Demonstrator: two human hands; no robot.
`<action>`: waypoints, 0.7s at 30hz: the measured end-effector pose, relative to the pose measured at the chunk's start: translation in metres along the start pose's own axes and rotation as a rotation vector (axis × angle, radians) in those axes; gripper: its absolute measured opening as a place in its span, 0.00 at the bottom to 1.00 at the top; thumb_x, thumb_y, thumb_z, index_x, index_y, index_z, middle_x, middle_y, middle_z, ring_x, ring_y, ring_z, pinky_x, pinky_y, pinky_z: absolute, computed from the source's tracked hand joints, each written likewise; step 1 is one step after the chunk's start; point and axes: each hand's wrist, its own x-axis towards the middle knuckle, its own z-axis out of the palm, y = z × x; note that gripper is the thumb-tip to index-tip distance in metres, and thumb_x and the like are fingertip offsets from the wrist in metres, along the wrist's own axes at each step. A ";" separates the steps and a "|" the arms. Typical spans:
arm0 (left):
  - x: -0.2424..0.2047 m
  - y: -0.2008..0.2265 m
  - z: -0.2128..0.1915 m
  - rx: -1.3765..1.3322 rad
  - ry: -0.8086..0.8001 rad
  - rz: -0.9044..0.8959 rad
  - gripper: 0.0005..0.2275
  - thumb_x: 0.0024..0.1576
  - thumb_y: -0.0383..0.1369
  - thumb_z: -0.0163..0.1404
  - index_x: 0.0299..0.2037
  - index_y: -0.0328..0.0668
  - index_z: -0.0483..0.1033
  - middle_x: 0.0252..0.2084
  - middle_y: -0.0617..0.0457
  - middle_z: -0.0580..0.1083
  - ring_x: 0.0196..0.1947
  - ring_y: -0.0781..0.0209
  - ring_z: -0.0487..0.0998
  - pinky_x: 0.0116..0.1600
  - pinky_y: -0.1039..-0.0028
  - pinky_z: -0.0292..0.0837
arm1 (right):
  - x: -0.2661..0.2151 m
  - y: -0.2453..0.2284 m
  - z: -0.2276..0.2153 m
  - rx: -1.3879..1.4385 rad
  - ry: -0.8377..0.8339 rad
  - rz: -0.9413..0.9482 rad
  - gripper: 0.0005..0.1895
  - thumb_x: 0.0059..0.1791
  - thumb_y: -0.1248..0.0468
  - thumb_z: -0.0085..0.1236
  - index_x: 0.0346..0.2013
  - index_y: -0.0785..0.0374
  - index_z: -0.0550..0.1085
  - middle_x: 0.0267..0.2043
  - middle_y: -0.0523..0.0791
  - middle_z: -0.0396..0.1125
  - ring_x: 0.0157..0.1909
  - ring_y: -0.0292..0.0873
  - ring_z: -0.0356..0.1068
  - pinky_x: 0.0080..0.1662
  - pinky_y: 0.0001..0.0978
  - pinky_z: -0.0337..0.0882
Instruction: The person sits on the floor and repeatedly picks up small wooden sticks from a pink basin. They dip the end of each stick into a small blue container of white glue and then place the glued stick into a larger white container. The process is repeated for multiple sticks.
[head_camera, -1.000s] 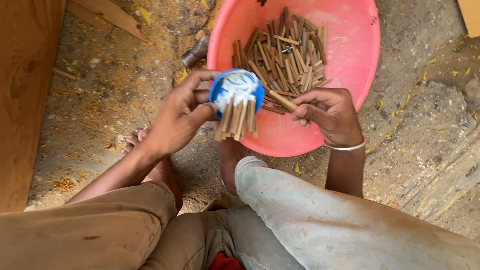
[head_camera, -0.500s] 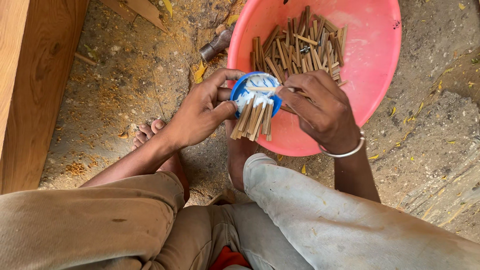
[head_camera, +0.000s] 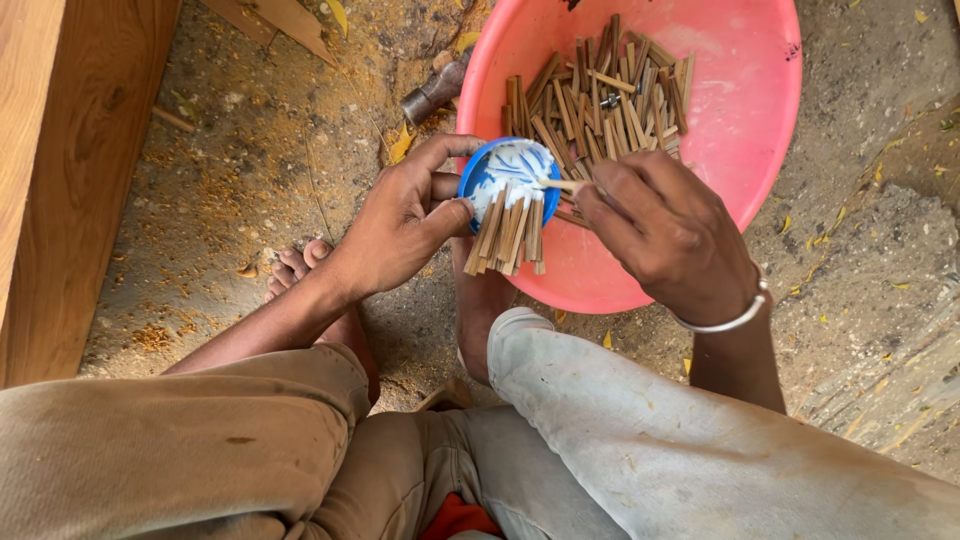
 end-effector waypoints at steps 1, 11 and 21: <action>0.000 0.000 0.000 0.006 -0.002 0.006 0.21 0.59 0.20 0.44 0.65 0.34 0.62 0.47 0.49 0.81 0.46 0.68 0.81 0.53 0.73 0.78 | 0.001 0.001 0.001 -0.001 0.007 0.005 0.15 0.43 0.75 0.63 0.44 0.72 0.77 0.46 0.51 0.70 0.48 0.50 0.71 0.47 0.40 0.75; 0.000 -0.003 0.001 0.057 -0.030 0.009 0.23 0.59 0.20 0.45 0.67 0.36 0.60 0.46 0.49 0.81 0.46 0.67 0.81 0.53 0.73 0.77 | -0.002 -0.001 0.002 -0.037 -0.007 0.036 0.15 0.43 0.73 0.63 0.45 0.71 0.76 0.45 0.50 0.69 0.47 0.50 0.70 0.49 0.41 0.74; 0.001 -0.005 0.001 -0.026 -0.004 0.025 0.22 0.61 0.19 0.44 0.67 0.35 0.60 0.49 0.47 0.81 0.49 0.67 0.81 0.55 0.74 0.78 | -0.024 0.003 0.012 0.235 0.243 0.430 0.03 0.58 0.72 0.63 0.45 0.70 0.77 0.40 0.50 0.71 0.42 0.46 0.72 0.43 0.35 0.71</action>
